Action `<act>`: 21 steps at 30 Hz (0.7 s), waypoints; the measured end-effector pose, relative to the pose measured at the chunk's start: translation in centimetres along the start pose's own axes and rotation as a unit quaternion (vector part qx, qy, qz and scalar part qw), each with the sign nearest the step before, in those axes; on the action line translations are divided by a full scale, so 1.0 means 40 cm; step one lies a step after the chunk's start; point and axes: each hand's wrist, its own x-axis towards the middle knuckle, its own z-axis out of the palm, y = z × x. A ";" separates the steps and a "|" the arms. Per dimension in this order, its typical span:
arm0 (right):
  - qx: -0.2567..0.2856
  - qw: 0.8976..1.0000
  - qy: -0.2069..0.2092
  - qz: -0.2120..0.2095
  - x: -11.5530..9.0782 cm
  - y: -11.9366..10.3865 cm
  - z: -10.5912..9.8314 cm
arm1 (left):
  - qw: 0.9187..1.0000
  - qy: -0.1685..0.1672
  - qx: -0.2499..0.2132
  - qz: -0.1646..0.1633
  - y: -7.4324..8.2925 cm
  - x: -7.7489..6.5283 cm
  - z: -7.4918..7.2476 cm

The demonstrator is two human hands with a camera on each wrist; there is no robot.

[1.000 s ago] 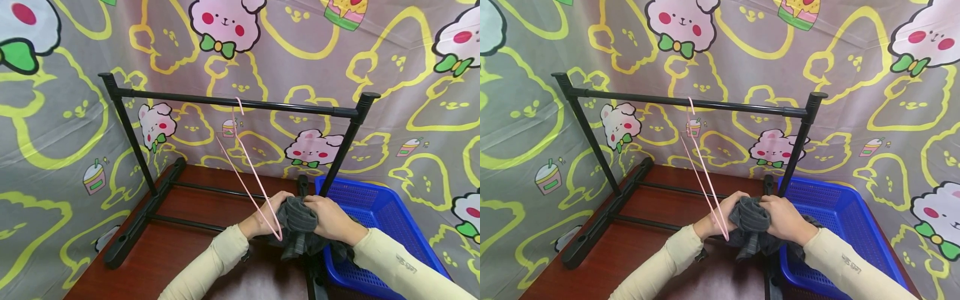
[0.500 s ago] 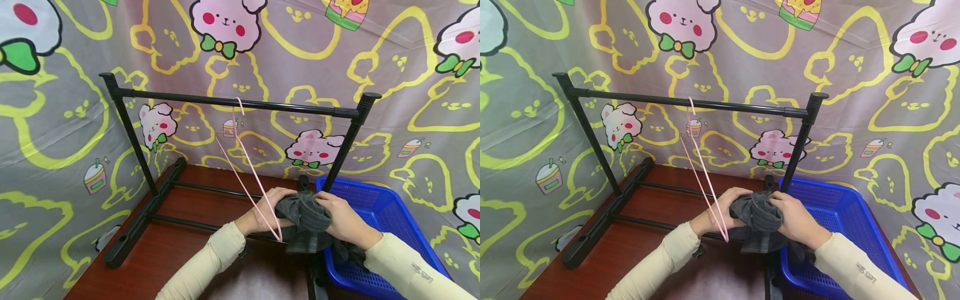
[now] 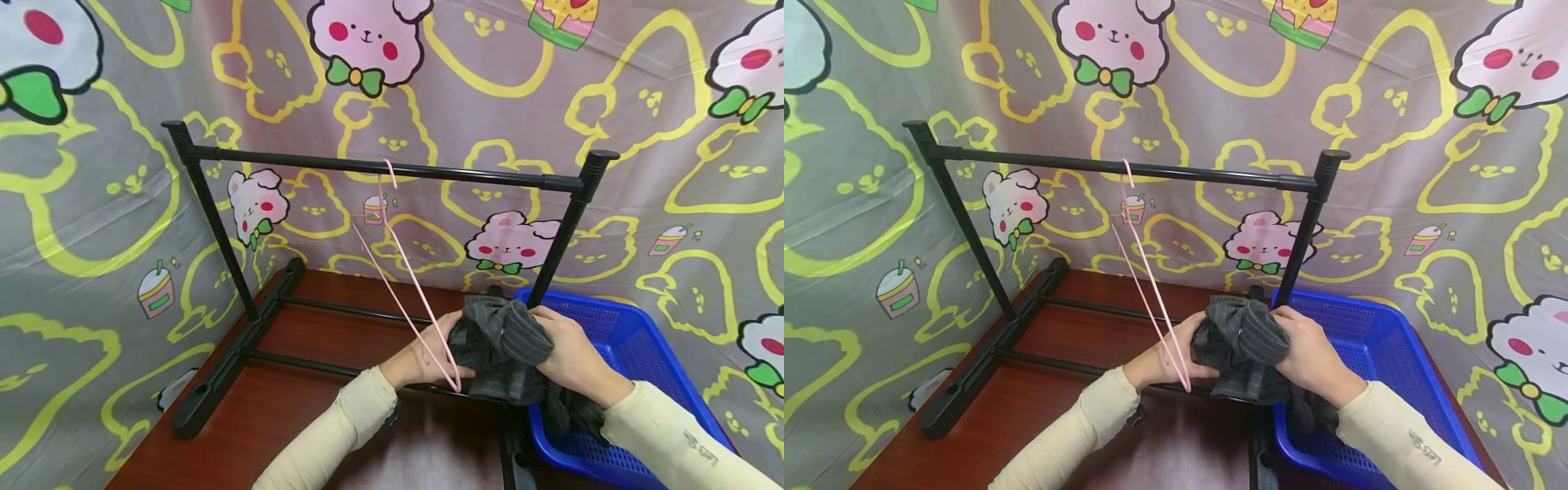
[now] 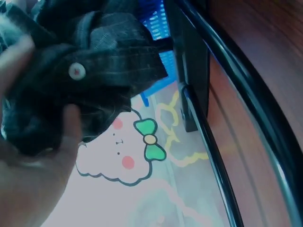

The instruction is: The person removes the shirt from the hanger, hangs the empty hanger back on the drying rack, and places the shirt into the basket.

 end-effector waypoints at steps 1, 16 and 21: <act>-0.005 1.000 -0.002 0.004 0.000 -0.001 0.000 | 1.000 0.014 -0.010 0.001 0.002 0.002 0.000; -0.009 0.994 -0.105 0.041 0.008 -0.010 -0.002 | 0.996 0.065 -0.028 0.049 0.024 0.016 0.006; 0.017 0.995 -0.100 0.000 0.015 -0.011 0.003 | 0.998 0.050 -0.034 0.015 0.030 0.017 0.005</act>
